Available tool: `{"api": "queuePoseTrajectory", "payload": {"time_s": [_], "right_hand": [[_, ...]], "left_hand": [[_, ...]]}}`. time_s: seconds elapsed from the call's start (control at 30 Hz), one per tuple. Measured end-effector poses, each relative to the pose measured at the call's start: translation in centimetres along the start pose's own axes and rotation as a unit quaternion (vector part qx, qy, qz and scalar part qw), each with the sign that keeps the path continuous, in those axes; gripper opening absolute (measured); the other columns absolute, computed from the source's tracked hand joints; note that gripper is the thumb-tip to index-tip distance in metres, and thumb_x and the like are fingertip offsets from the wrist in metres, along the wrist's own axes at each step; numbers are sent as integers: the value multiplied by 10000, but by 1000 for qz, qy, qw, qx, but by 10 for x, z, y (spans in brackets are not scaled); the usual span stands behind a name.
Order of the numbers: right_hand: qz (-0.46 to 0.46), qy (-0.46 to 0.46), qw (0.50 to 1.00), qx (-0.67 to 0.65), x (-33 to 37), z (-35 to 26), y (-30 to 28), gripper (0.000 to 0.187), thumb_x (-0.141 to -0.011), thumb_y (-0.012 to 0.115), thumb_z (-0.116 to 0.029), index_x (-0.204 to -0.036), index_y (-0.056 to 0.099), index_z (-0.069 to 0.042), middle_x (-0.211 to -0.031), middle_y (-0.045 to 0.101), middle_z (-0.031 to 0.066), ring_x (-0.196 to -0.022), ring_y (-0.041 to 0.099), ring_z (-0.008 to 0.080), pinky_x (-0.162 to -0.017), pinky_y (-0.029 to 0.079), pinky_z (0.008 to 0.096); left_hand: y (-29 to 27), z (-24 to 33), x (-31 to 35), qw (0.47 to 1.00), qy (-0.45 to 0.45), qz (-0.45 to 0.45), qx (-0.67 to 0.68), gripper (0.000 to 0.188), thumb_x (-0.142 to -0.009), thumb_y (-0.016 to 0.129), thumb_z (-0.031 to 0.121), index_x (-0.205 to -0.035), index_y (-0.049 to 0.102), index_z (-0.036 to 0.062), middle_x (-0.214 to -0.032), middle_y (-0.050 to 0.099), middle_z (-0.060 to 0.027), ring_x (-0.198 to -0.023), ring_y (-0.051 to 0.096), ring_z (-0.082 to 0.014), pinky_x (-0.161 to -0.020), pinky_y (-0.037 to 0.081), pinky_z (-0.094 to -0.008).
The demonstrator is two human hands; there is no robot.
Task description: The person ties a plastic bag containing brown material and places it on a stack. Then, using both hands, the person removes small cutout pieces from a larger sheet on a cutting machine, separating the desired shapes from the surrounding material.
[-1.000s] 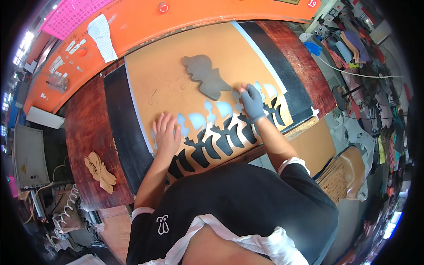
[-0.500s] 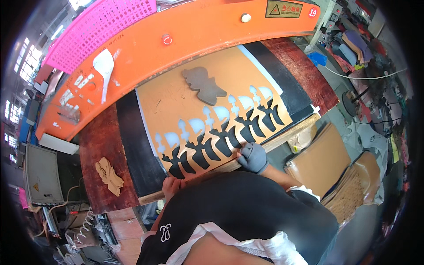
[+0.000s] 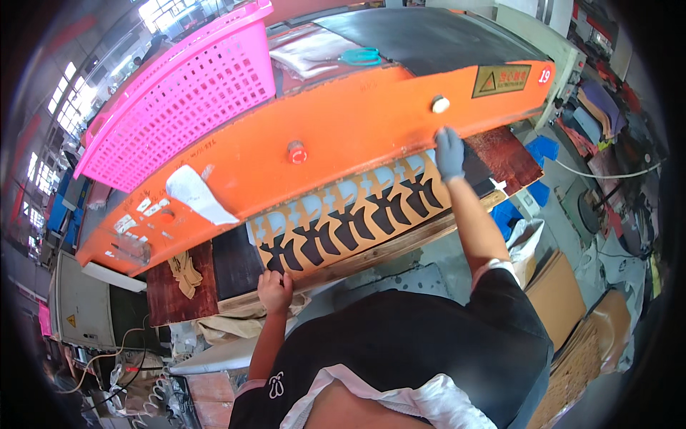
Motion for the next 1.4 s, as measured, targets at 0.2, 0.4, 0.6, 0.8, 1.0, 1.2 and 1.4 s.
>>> {"api": "queuePoseTrajectory", "payload": {"time_s": [0.2, 0.4, 0.6, 0.8, 1.0, 1.2, 1.4], "right_hand": [[-114, -42, 990, 68, -25, 24, 36, 248, -911, 487, -223, -808, 537, -3, -735, 569, 135, -702, 563, 244, -646, 442, 358], [-314, -195, 902, 222, 113, 3, 73, 195, -793, 611, -280, -792, 583, -87, -776, 581, 131, -733, 570, 332, -658, 455, 438], [-415, -155, 838, 317, 113, 18, 97, 248, -804, 586, -329, -759, 631, -90, -750, 587, 135, -720, 580, 329, -644, 453, 432], [-321, -228, 875, 282, 122, 12, 85, 234, -807, 549, -283, -722, 643, -87, -734, 595, 126, -744, 576, 304, -666, 452, 437], [-324, -180, 876, 310, 127, 14, 81, 219, -770, 546, -253, -699, 647, -73, -725, 621, 132, -748, 593, 322, -700, 470, 444], [-305, -154, 883, 323, 184, -9, 25, 219, -753, 556, -244, -663, 610, -51, -706, 587, 164, -692, 566, 354, -644, 452, 466], [-207, -222, 901, 310, 257, -62, -55, 149, -733, 624, -184, -656, 558, -75, -638, 513, 136, -605, 520, 345, -562, 419, 454]], "left_hand": [[33, -32, -61, 1000, 7, 10, -19, 213, -735, 637, 141, -639, 459, 71, -699, 474, -127, -682, 493, -341, -603, 416, -438], [45, -46, -88, 999, 11, -6, -51, 180, -752, 596, 132, -654, 460, 67, -721, 479, -129, -686, 494, -346, -588, 413, -447], [44, -47, -86, 999, 17, -12, -48, 189, -752, 584, 129, -638, 447, 67, -717, 482, -131, -690, 495, -350, -585, 414, -448], [48, -54, -85, 999, -26, -37, -26, 213, -762, 574, 153, -628, 449, 44, -719, 490, -142, -720, 491, -365, -649, 413, -469], [42, -47, -72, 997, -57, -43, -21, 224, -757, 588, 160, -622, 455, 41, -731, 499, -135, -747, 498, -352, -668, 418, -462], [6, -9, -5, 998, -53, -29, -22, 210, -735, 606, 160, -619, 465, 56, -717, 499, -122, -716, 505, -341, -644, 423, -462], [-52, 47, 80, 999, -35, -10, -17, 202, -704, 617, 138, -612, 450, 73, -705, 473, -105, -693, 500, -318, -587, 413, -450]]}}
Point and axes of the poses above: each hand's wrist, its own x-axis away from the middle knuckle, its own y-axis out of the palm, z = x × y, the point moved 5 cm from there along -x, towards the middle knuckle
